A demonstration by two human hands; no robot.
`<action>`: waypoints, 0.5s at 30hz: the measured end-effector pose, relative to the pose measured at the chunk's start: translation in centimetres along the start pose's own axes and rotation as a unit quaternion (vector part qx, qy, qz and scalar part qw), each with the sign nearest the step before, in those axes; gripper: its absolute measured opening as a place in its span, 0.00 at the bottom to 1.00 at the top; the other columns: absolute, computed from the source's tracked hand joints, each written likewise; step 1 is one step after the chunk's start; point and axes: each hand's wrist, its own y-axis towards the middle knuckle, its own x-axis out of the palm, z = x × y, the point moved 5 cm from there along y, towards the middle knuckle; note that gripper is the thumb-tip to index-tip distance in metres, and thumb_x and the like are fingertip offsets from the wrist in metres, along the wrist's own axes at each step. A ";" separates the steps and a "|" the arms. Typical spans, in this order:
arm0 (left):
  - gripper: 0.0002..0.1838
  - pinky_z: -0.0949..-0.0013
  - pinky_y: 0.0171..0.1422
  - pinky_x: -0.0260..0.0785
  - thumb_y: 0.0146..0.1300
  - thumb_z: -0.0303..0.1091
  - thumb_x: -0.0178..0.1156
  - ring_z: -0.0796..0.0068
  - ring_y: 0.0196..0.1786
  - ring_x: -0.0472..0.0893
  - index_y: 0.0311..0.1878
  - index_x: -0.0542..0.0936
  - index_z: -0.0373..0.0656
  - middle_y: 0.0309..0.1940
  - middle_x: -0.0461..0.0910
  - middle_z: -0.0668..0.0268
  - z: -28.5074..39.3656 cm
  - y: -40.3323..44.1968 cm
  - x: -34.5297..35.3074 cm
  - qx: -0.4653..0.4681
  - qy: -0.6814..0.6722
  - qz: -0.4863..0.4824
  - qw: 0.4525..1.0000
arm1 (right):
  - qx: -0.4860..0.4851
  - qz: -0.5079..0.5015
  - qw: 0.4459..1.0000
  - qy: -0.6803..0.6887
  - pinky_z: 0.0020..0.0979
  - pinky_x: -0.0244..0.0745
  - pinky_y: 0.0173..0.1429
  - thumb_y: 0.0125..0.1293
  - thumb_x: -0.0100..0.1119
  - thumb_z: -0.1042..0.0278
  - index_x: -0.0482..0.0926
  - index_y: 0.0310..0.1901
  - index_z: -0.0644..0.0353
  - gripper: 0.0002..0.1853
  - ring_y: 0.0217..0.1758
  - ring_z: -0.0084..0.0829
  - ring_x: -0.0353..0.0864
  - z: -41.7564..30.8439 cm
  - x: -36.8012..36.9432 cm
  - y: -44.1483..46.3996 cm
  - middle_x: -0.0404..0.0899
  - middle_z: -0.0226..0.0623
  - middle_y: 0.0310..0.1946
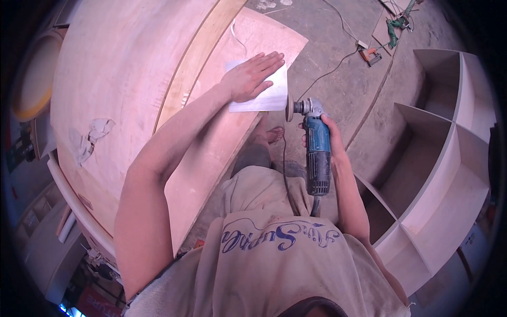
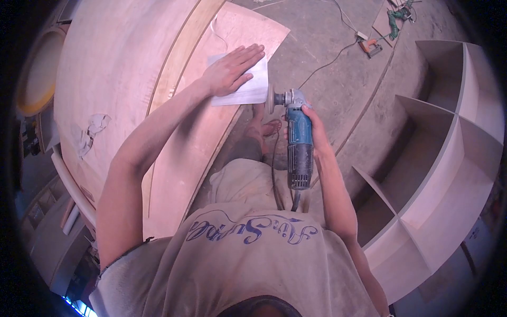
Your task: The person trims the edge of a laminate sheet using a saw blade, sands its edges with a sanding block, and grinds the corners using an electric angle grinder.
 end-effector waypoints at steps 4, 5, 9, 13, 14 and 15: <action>0.33 0.51 0.84 0.45 0.75 0.42 0.48 0.57 0.82 0.53 0.79 0.57 0.43 0.80 0.56 0.57 -0.1 0.2 -0.3 0.009 -0.019 -0.012 1.000 | 0.002 0.008 1.000 0.019 0.34 0.87 0.36 0.69 0.54 0.38 0.73 0.57 0.67 0.34 0.32 0.35 0.87 0.4 -0.2 -0.1 0.83 0.48 0.46; 0.33 0.50 0.84 0.44 0.75 0.42 0.49 0.56 0.82 0.53 0.79 0.58 0.42 0.80 0.55 0.56 -0.5 0.1 -0.8 -0.042 0.000 0.027 0.999 | 0.000 0.007 0.999 0.032 0.34 0.87 0.35 0.68 0.54 0.39 0.73 0.57 0.67 0.34 0.31 0.36 0.87 0.5 -0.3 0.0 0.83 0.48 0.46; 0.37 0.47 0.84 0.39 0.73 0.45 0.53 0.50 0.83 0.48 0.79 0.56 0.40 0.81 0.51 0.51 -0.6 -3.0 -0.8 -0.283 0.057 0.164 0.943 | -0.027 0.021 0.996 0.079 0.35 0.88 0.34 0.68 0.54 0.40 0.73 0.57 0.67 0.33 0.32 0.37 0.87 1.5 -1.7 -0.6 0.82 0.49 0.46; 0.40 0.45 0.84 0.36 0.71 0.48 0.55 0.45 0.83 0.45 0.79 0.55 0.37 0.80 0.48 0.44 1.0 -6.5 -1.3 -0.344 0.013 0.231 0.910 | -0.070 0.030 0.990 0.122 0.36 0.88 0.34 0.68 0.55 0.41 0.73 0.57 0.68 0.32 0.32 0.39 0.87 2.0 -4.0 -1.7 0.81 0.52 0.46; 0.40 0.45 0.84 0.36 0.71 0.48 0.55 0.45 0.83 0.44 0.79 0.55 0.37 0.80 0.48 0.44 1.7 -6.3 -1.3 -0.331 0.009 0.216 0.919 | -0.082 0.038 0.988 0.125 0.37 0.88 0.34 0.69 0.55 0.42 0.73 0.57 0.68 0.32 0.32 0.40 0.87 2.2 -4.5 -2.1 0.81 0.53 0.46; 0.41 0.46 0.84 0.36 0.71 0.49 0.55 0.46 0.83 0.44 0.79 0.55 0.36 0.80 0.48 0.44 2.4 -6.3 -1.1 -0.320 0.004 0.199 0.926 | -0.092 0.029 0.983 0.153 0.37 0.88 0.34 0.68 0.55 0.42 0.73 0.57 0.68 0.32 0.33 0.40 0.87 2.4 -4.7 -2.4 0.81 0.54 0.47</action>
